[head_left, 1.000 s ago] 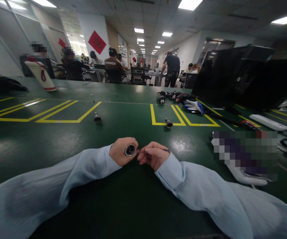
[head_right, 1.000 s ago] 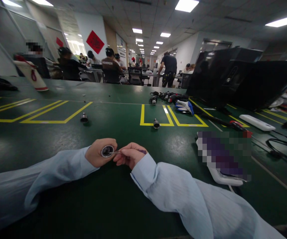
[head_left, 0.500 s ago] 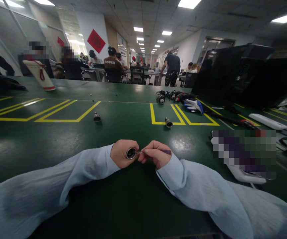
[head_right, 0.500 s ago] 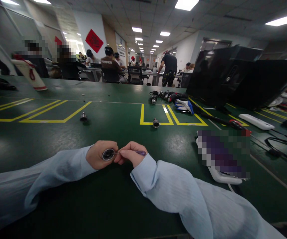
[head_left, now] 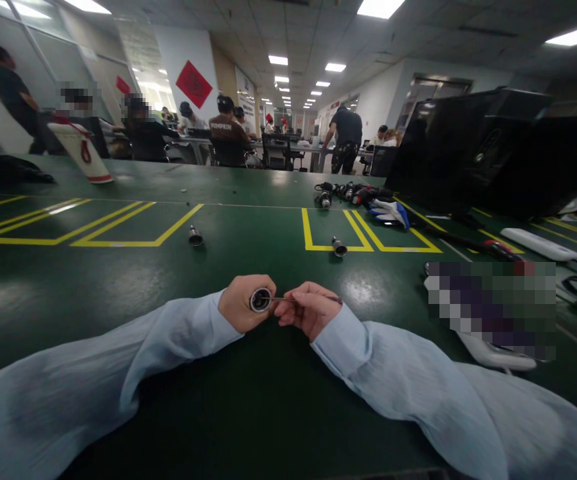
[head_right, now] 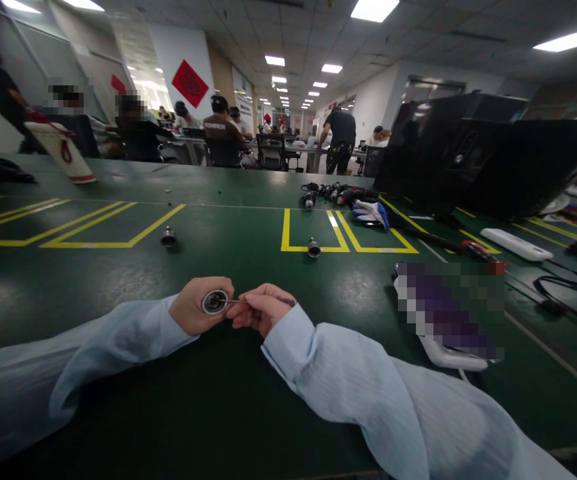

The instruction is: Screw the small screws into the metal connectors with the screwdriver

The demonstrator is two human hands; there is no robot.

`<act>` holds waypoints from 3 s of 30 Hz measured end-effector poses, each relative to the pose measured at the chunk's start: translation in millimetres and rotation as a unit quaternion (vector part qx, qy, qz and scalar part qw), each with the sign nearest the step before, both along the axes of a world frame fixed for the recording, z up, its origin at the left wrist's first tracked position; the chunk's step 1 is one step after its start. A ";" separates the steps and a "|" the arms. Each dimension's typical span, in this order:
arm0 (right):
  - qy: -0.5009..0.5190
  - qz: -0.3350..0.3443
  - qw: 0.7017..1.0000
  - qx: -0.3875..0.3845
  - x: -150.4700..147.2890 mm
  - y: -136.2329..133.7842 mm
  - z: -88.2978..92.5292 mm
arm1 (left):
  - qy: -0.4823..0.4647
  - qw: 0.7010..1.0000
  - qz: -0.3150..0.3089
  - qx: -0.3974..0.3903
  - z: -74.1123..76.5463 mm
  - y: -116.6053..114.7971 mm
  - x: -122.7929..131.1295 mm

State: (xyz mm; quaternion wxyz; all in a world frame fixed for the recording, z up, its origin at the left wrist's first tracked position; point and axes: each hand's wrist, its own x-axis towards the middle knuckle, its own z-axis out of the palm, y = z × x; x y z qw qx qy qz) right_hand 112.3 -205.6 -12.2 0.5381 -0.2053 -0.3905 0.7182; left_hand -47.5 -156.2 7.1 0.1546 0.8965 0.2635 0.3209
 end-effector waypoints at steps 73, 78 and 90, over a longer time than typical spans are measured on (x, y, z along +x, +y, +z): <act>-0.209 -0.210 0.948 0.115 -14.9 -26.2 15.4 | -0.011 1.000 0.017 0.019 0.9 -4.0 0.2; -0.155 -0.168 0.964 0.133 -16.2 -21.3 7.8 | -0.041 0.999 0.010 -0.007 4.0 -7.3 -1.1; -0.203 -0.205 0.936 0.201 -17.0 -29.5 11.4 | -0.098 0.994 0.046 0.007 4.1 -8.9 3.1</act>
